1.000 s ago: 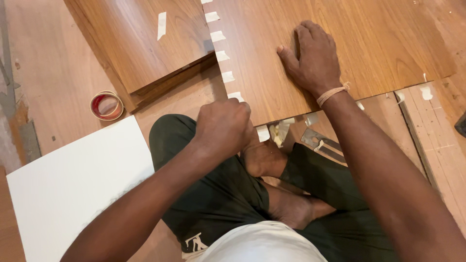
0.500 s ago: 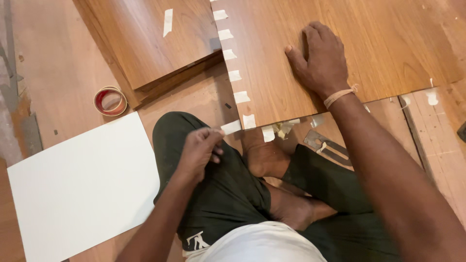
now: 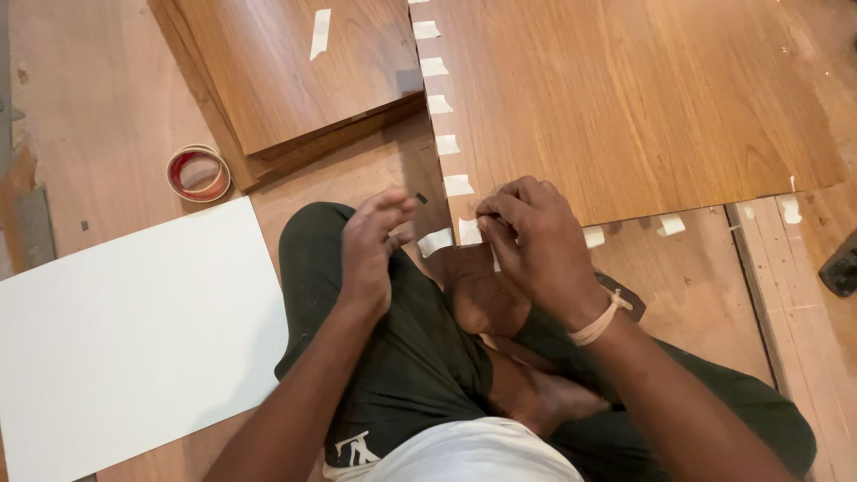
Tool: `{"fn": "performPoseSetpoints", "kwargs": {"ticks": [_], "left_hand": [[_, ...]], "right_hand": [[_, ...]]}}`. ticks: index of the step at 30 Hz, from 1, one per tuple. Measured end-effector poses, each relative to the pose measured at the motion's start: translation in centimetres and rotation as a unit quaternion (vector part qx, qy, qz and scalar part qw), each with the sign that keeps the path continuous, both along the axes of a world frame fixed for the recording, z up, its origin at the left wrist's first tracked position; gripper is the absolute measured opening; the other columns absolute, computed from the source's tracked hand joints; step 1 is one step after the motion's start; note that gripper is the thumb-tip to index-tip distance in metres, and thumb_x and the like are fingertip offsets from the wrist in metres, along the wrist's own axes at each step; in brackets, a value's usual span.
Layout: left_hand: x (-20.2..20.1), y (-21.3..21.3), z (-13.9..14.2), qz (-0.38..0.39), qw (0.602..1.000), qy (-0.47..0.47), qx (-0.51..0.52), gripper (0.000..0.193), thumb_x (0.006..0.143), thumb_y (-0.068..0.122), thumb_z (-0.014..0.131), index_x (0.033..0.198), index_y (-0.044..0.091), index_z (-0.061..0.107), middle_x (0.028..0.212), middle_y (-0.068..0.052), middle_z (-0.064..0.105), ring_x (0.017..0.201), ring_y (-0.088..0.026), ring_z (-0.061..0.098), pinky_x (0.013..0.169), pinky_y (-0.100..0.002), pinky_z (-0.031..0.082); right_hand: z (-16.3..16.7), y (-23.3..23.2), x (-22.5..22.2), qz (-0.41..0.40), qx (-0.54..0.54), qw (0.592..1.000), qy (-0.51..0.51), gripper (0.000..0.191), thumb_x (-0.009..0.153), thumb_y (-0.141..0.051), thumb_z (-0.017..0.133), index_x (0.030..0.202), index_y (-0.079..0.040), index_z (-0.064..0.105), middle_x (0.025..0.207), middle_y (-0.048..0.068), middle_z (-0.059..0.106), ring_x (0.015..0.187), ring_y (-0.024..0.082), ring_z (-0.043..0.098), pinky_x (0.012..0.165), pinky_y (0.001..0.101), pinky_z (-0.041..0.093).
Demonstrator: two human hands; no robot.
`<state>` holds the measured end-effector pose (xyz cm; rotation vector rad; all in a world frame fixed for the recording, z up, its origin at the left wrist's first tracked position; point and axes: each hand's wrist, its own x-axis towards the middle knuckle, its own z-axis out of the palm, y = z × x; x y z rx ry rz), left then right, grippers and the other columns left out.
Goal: The person sits on the workshop floor with a laminated wood panel and peels small masking tape pieces off its edges one at a time by hand, collecting the discarded tape pieces. They rotate and reposition the panel to reach the taped edges.
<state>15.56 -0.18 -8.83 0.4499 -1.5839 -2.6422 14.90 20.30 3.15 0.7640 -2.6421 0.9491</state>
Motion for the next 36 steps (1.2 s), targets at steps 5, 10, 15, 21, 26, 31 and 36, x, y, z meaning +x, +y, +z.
{"fn": "performPoseSetpoints", "kwargs": {"ticks": [5, 10, 15, 21, 26, 31, 36], "left_hand": [[-2.3, 1.5, 1.2, -0.169, 0.977, 0.054, -0.115, 0.04, 0.096, 0.032, 0.073, 0.11, -0.006, 0.074, 0.091, -0.003, 0.07, 0.08, -0.008, 0.059, 0.069, -0.025, 0.048], [-2.9, 1.7, 1.8, -0.171, 0.979, 0.054, -0.092, 0.032, 0.094, 0.025, 0.074, 0.098, -0.007, 0.075, 0.084, -0.004, 0.073, 0.075, -0.006, 0.065, 0.07, -0.024, 0.055], [-2.9, 2.0, 1.7, -0.152, 0.983, 0.06, -0.089, 0.031, 0.094, 0.023, 0.074, 0.1, -0.007, 0.075, 0.086, -0.005, 0.074, 0.077, -0.007, 0.066, 0.071, -0.023, 0.056], [-2.7, 2.0, 1.4, -0.16, 0.983, 0.061, -0.066, 0.035, 0.094, 0.025, 0.074, 0.104, -0.008, 0.074, 0.088, -0.003, 0.073, 0.079, -0.006, 0.066, 0.074, -0.023, 0.056], [-2.8, 1.8, 1.2, -0.166, 0.982, 0.064, -0.068, 0.035, 0.095, 0.026, 0.074, 0.106, -0.008, 0.074, 0.088, -0.003, 0.073, 0.08, -0.006, 0.066, 0.076, -0.023, 0.056], [-2.7, 2.4, 0.9, -0.148, 0.984, 0.084, -0.045, 0.033, 0.096, 0.023, 0.073, 0.11, -0.006, 0.07, 0.09, -0.003, 0.073, 0.081, -0.006, 0.065, 0.076, -0.022, 0.055], [-2.6, 2.7, 0.6, -0.136, 0.984, 0.09, -0.069, 0.03, 0.098, 0.02, 0.072, 0.113, -0.006, 0.067, 0.09, -0.003, 0.07, 0.079, -0.005, 0.06, 0.071, -0.023, 0.049]], "right_hand": [[-0.2, -1.2, 0.9, -0.025, 0.041, 0.997, 0.061, 0.01, 0.088, -0.007, 0.074, 0.097, -0.003, 0.071, 0.093, 0.012, 0.064, 0.087, 0.033, 0.06, 0.078, 0.0452, 0.048], [-0.6, -1.7, 1.7, -0.042, 0.046, 0.997, 0.05, 0.007, 0.086, -0.006, 0.072, 0.092, -0.004, 0.068, 0.091, 0.011, 0.063, 0.088, 0.034, 0.061, 0.077, 0.0461, 0.049], [-0.1, -1.4, 1.4, -0.022, 0.03, 0.999, 0.019, 0.006, 0.089, -0.006, 0.073, 0.091, -0.004, 0.068, 0.091, 0.011, 0.064, 0.088, 0.033, 0.062, 0.079, 0.0446, 0.05], [-0.3, -1.2, 1.5, -0.052, 0.018, 0.998, -0.014, 0.009, 0.09, -0.01, 0.074, 0.096, -0.005, 0.072, 0.093, 0.01, 0.067, 0.088, 0.031, 0.063, 0.078, 0.0431, 0.05], [-0.9, -2.2, 1.5, -0.059, 0.125, 0.989, 0.049, 0.012, 0.093, -0.014, 0.072, 0.09, -0.004, 0.065, 0.089, 0.013, 0.061, 0.088, 0.035, 0.059, 0.077, 0.0473, 0.047], [-0.6, -1.5, 0.4, 0.009, 0.123, 0.991, 0.056, 0.012, 0.094, -0.012, 0.067, 0.093, -0.004, 0.058, 0.092, 0.013, 0.058, 0.089, 0.035, 0.057, 0.079, 0.0459, 0.045], [-0.6, 0.5, 1.0, 0.121, 0.044, 0.991, 0.027, 0.01, 0.095, -0.008, 0.064, 0.093, -0.005, 0.055, 0.093, 0.013, 0.057, 0.087, 0.034, 0.053, 0.079, 0.0443, 0.042]]}}
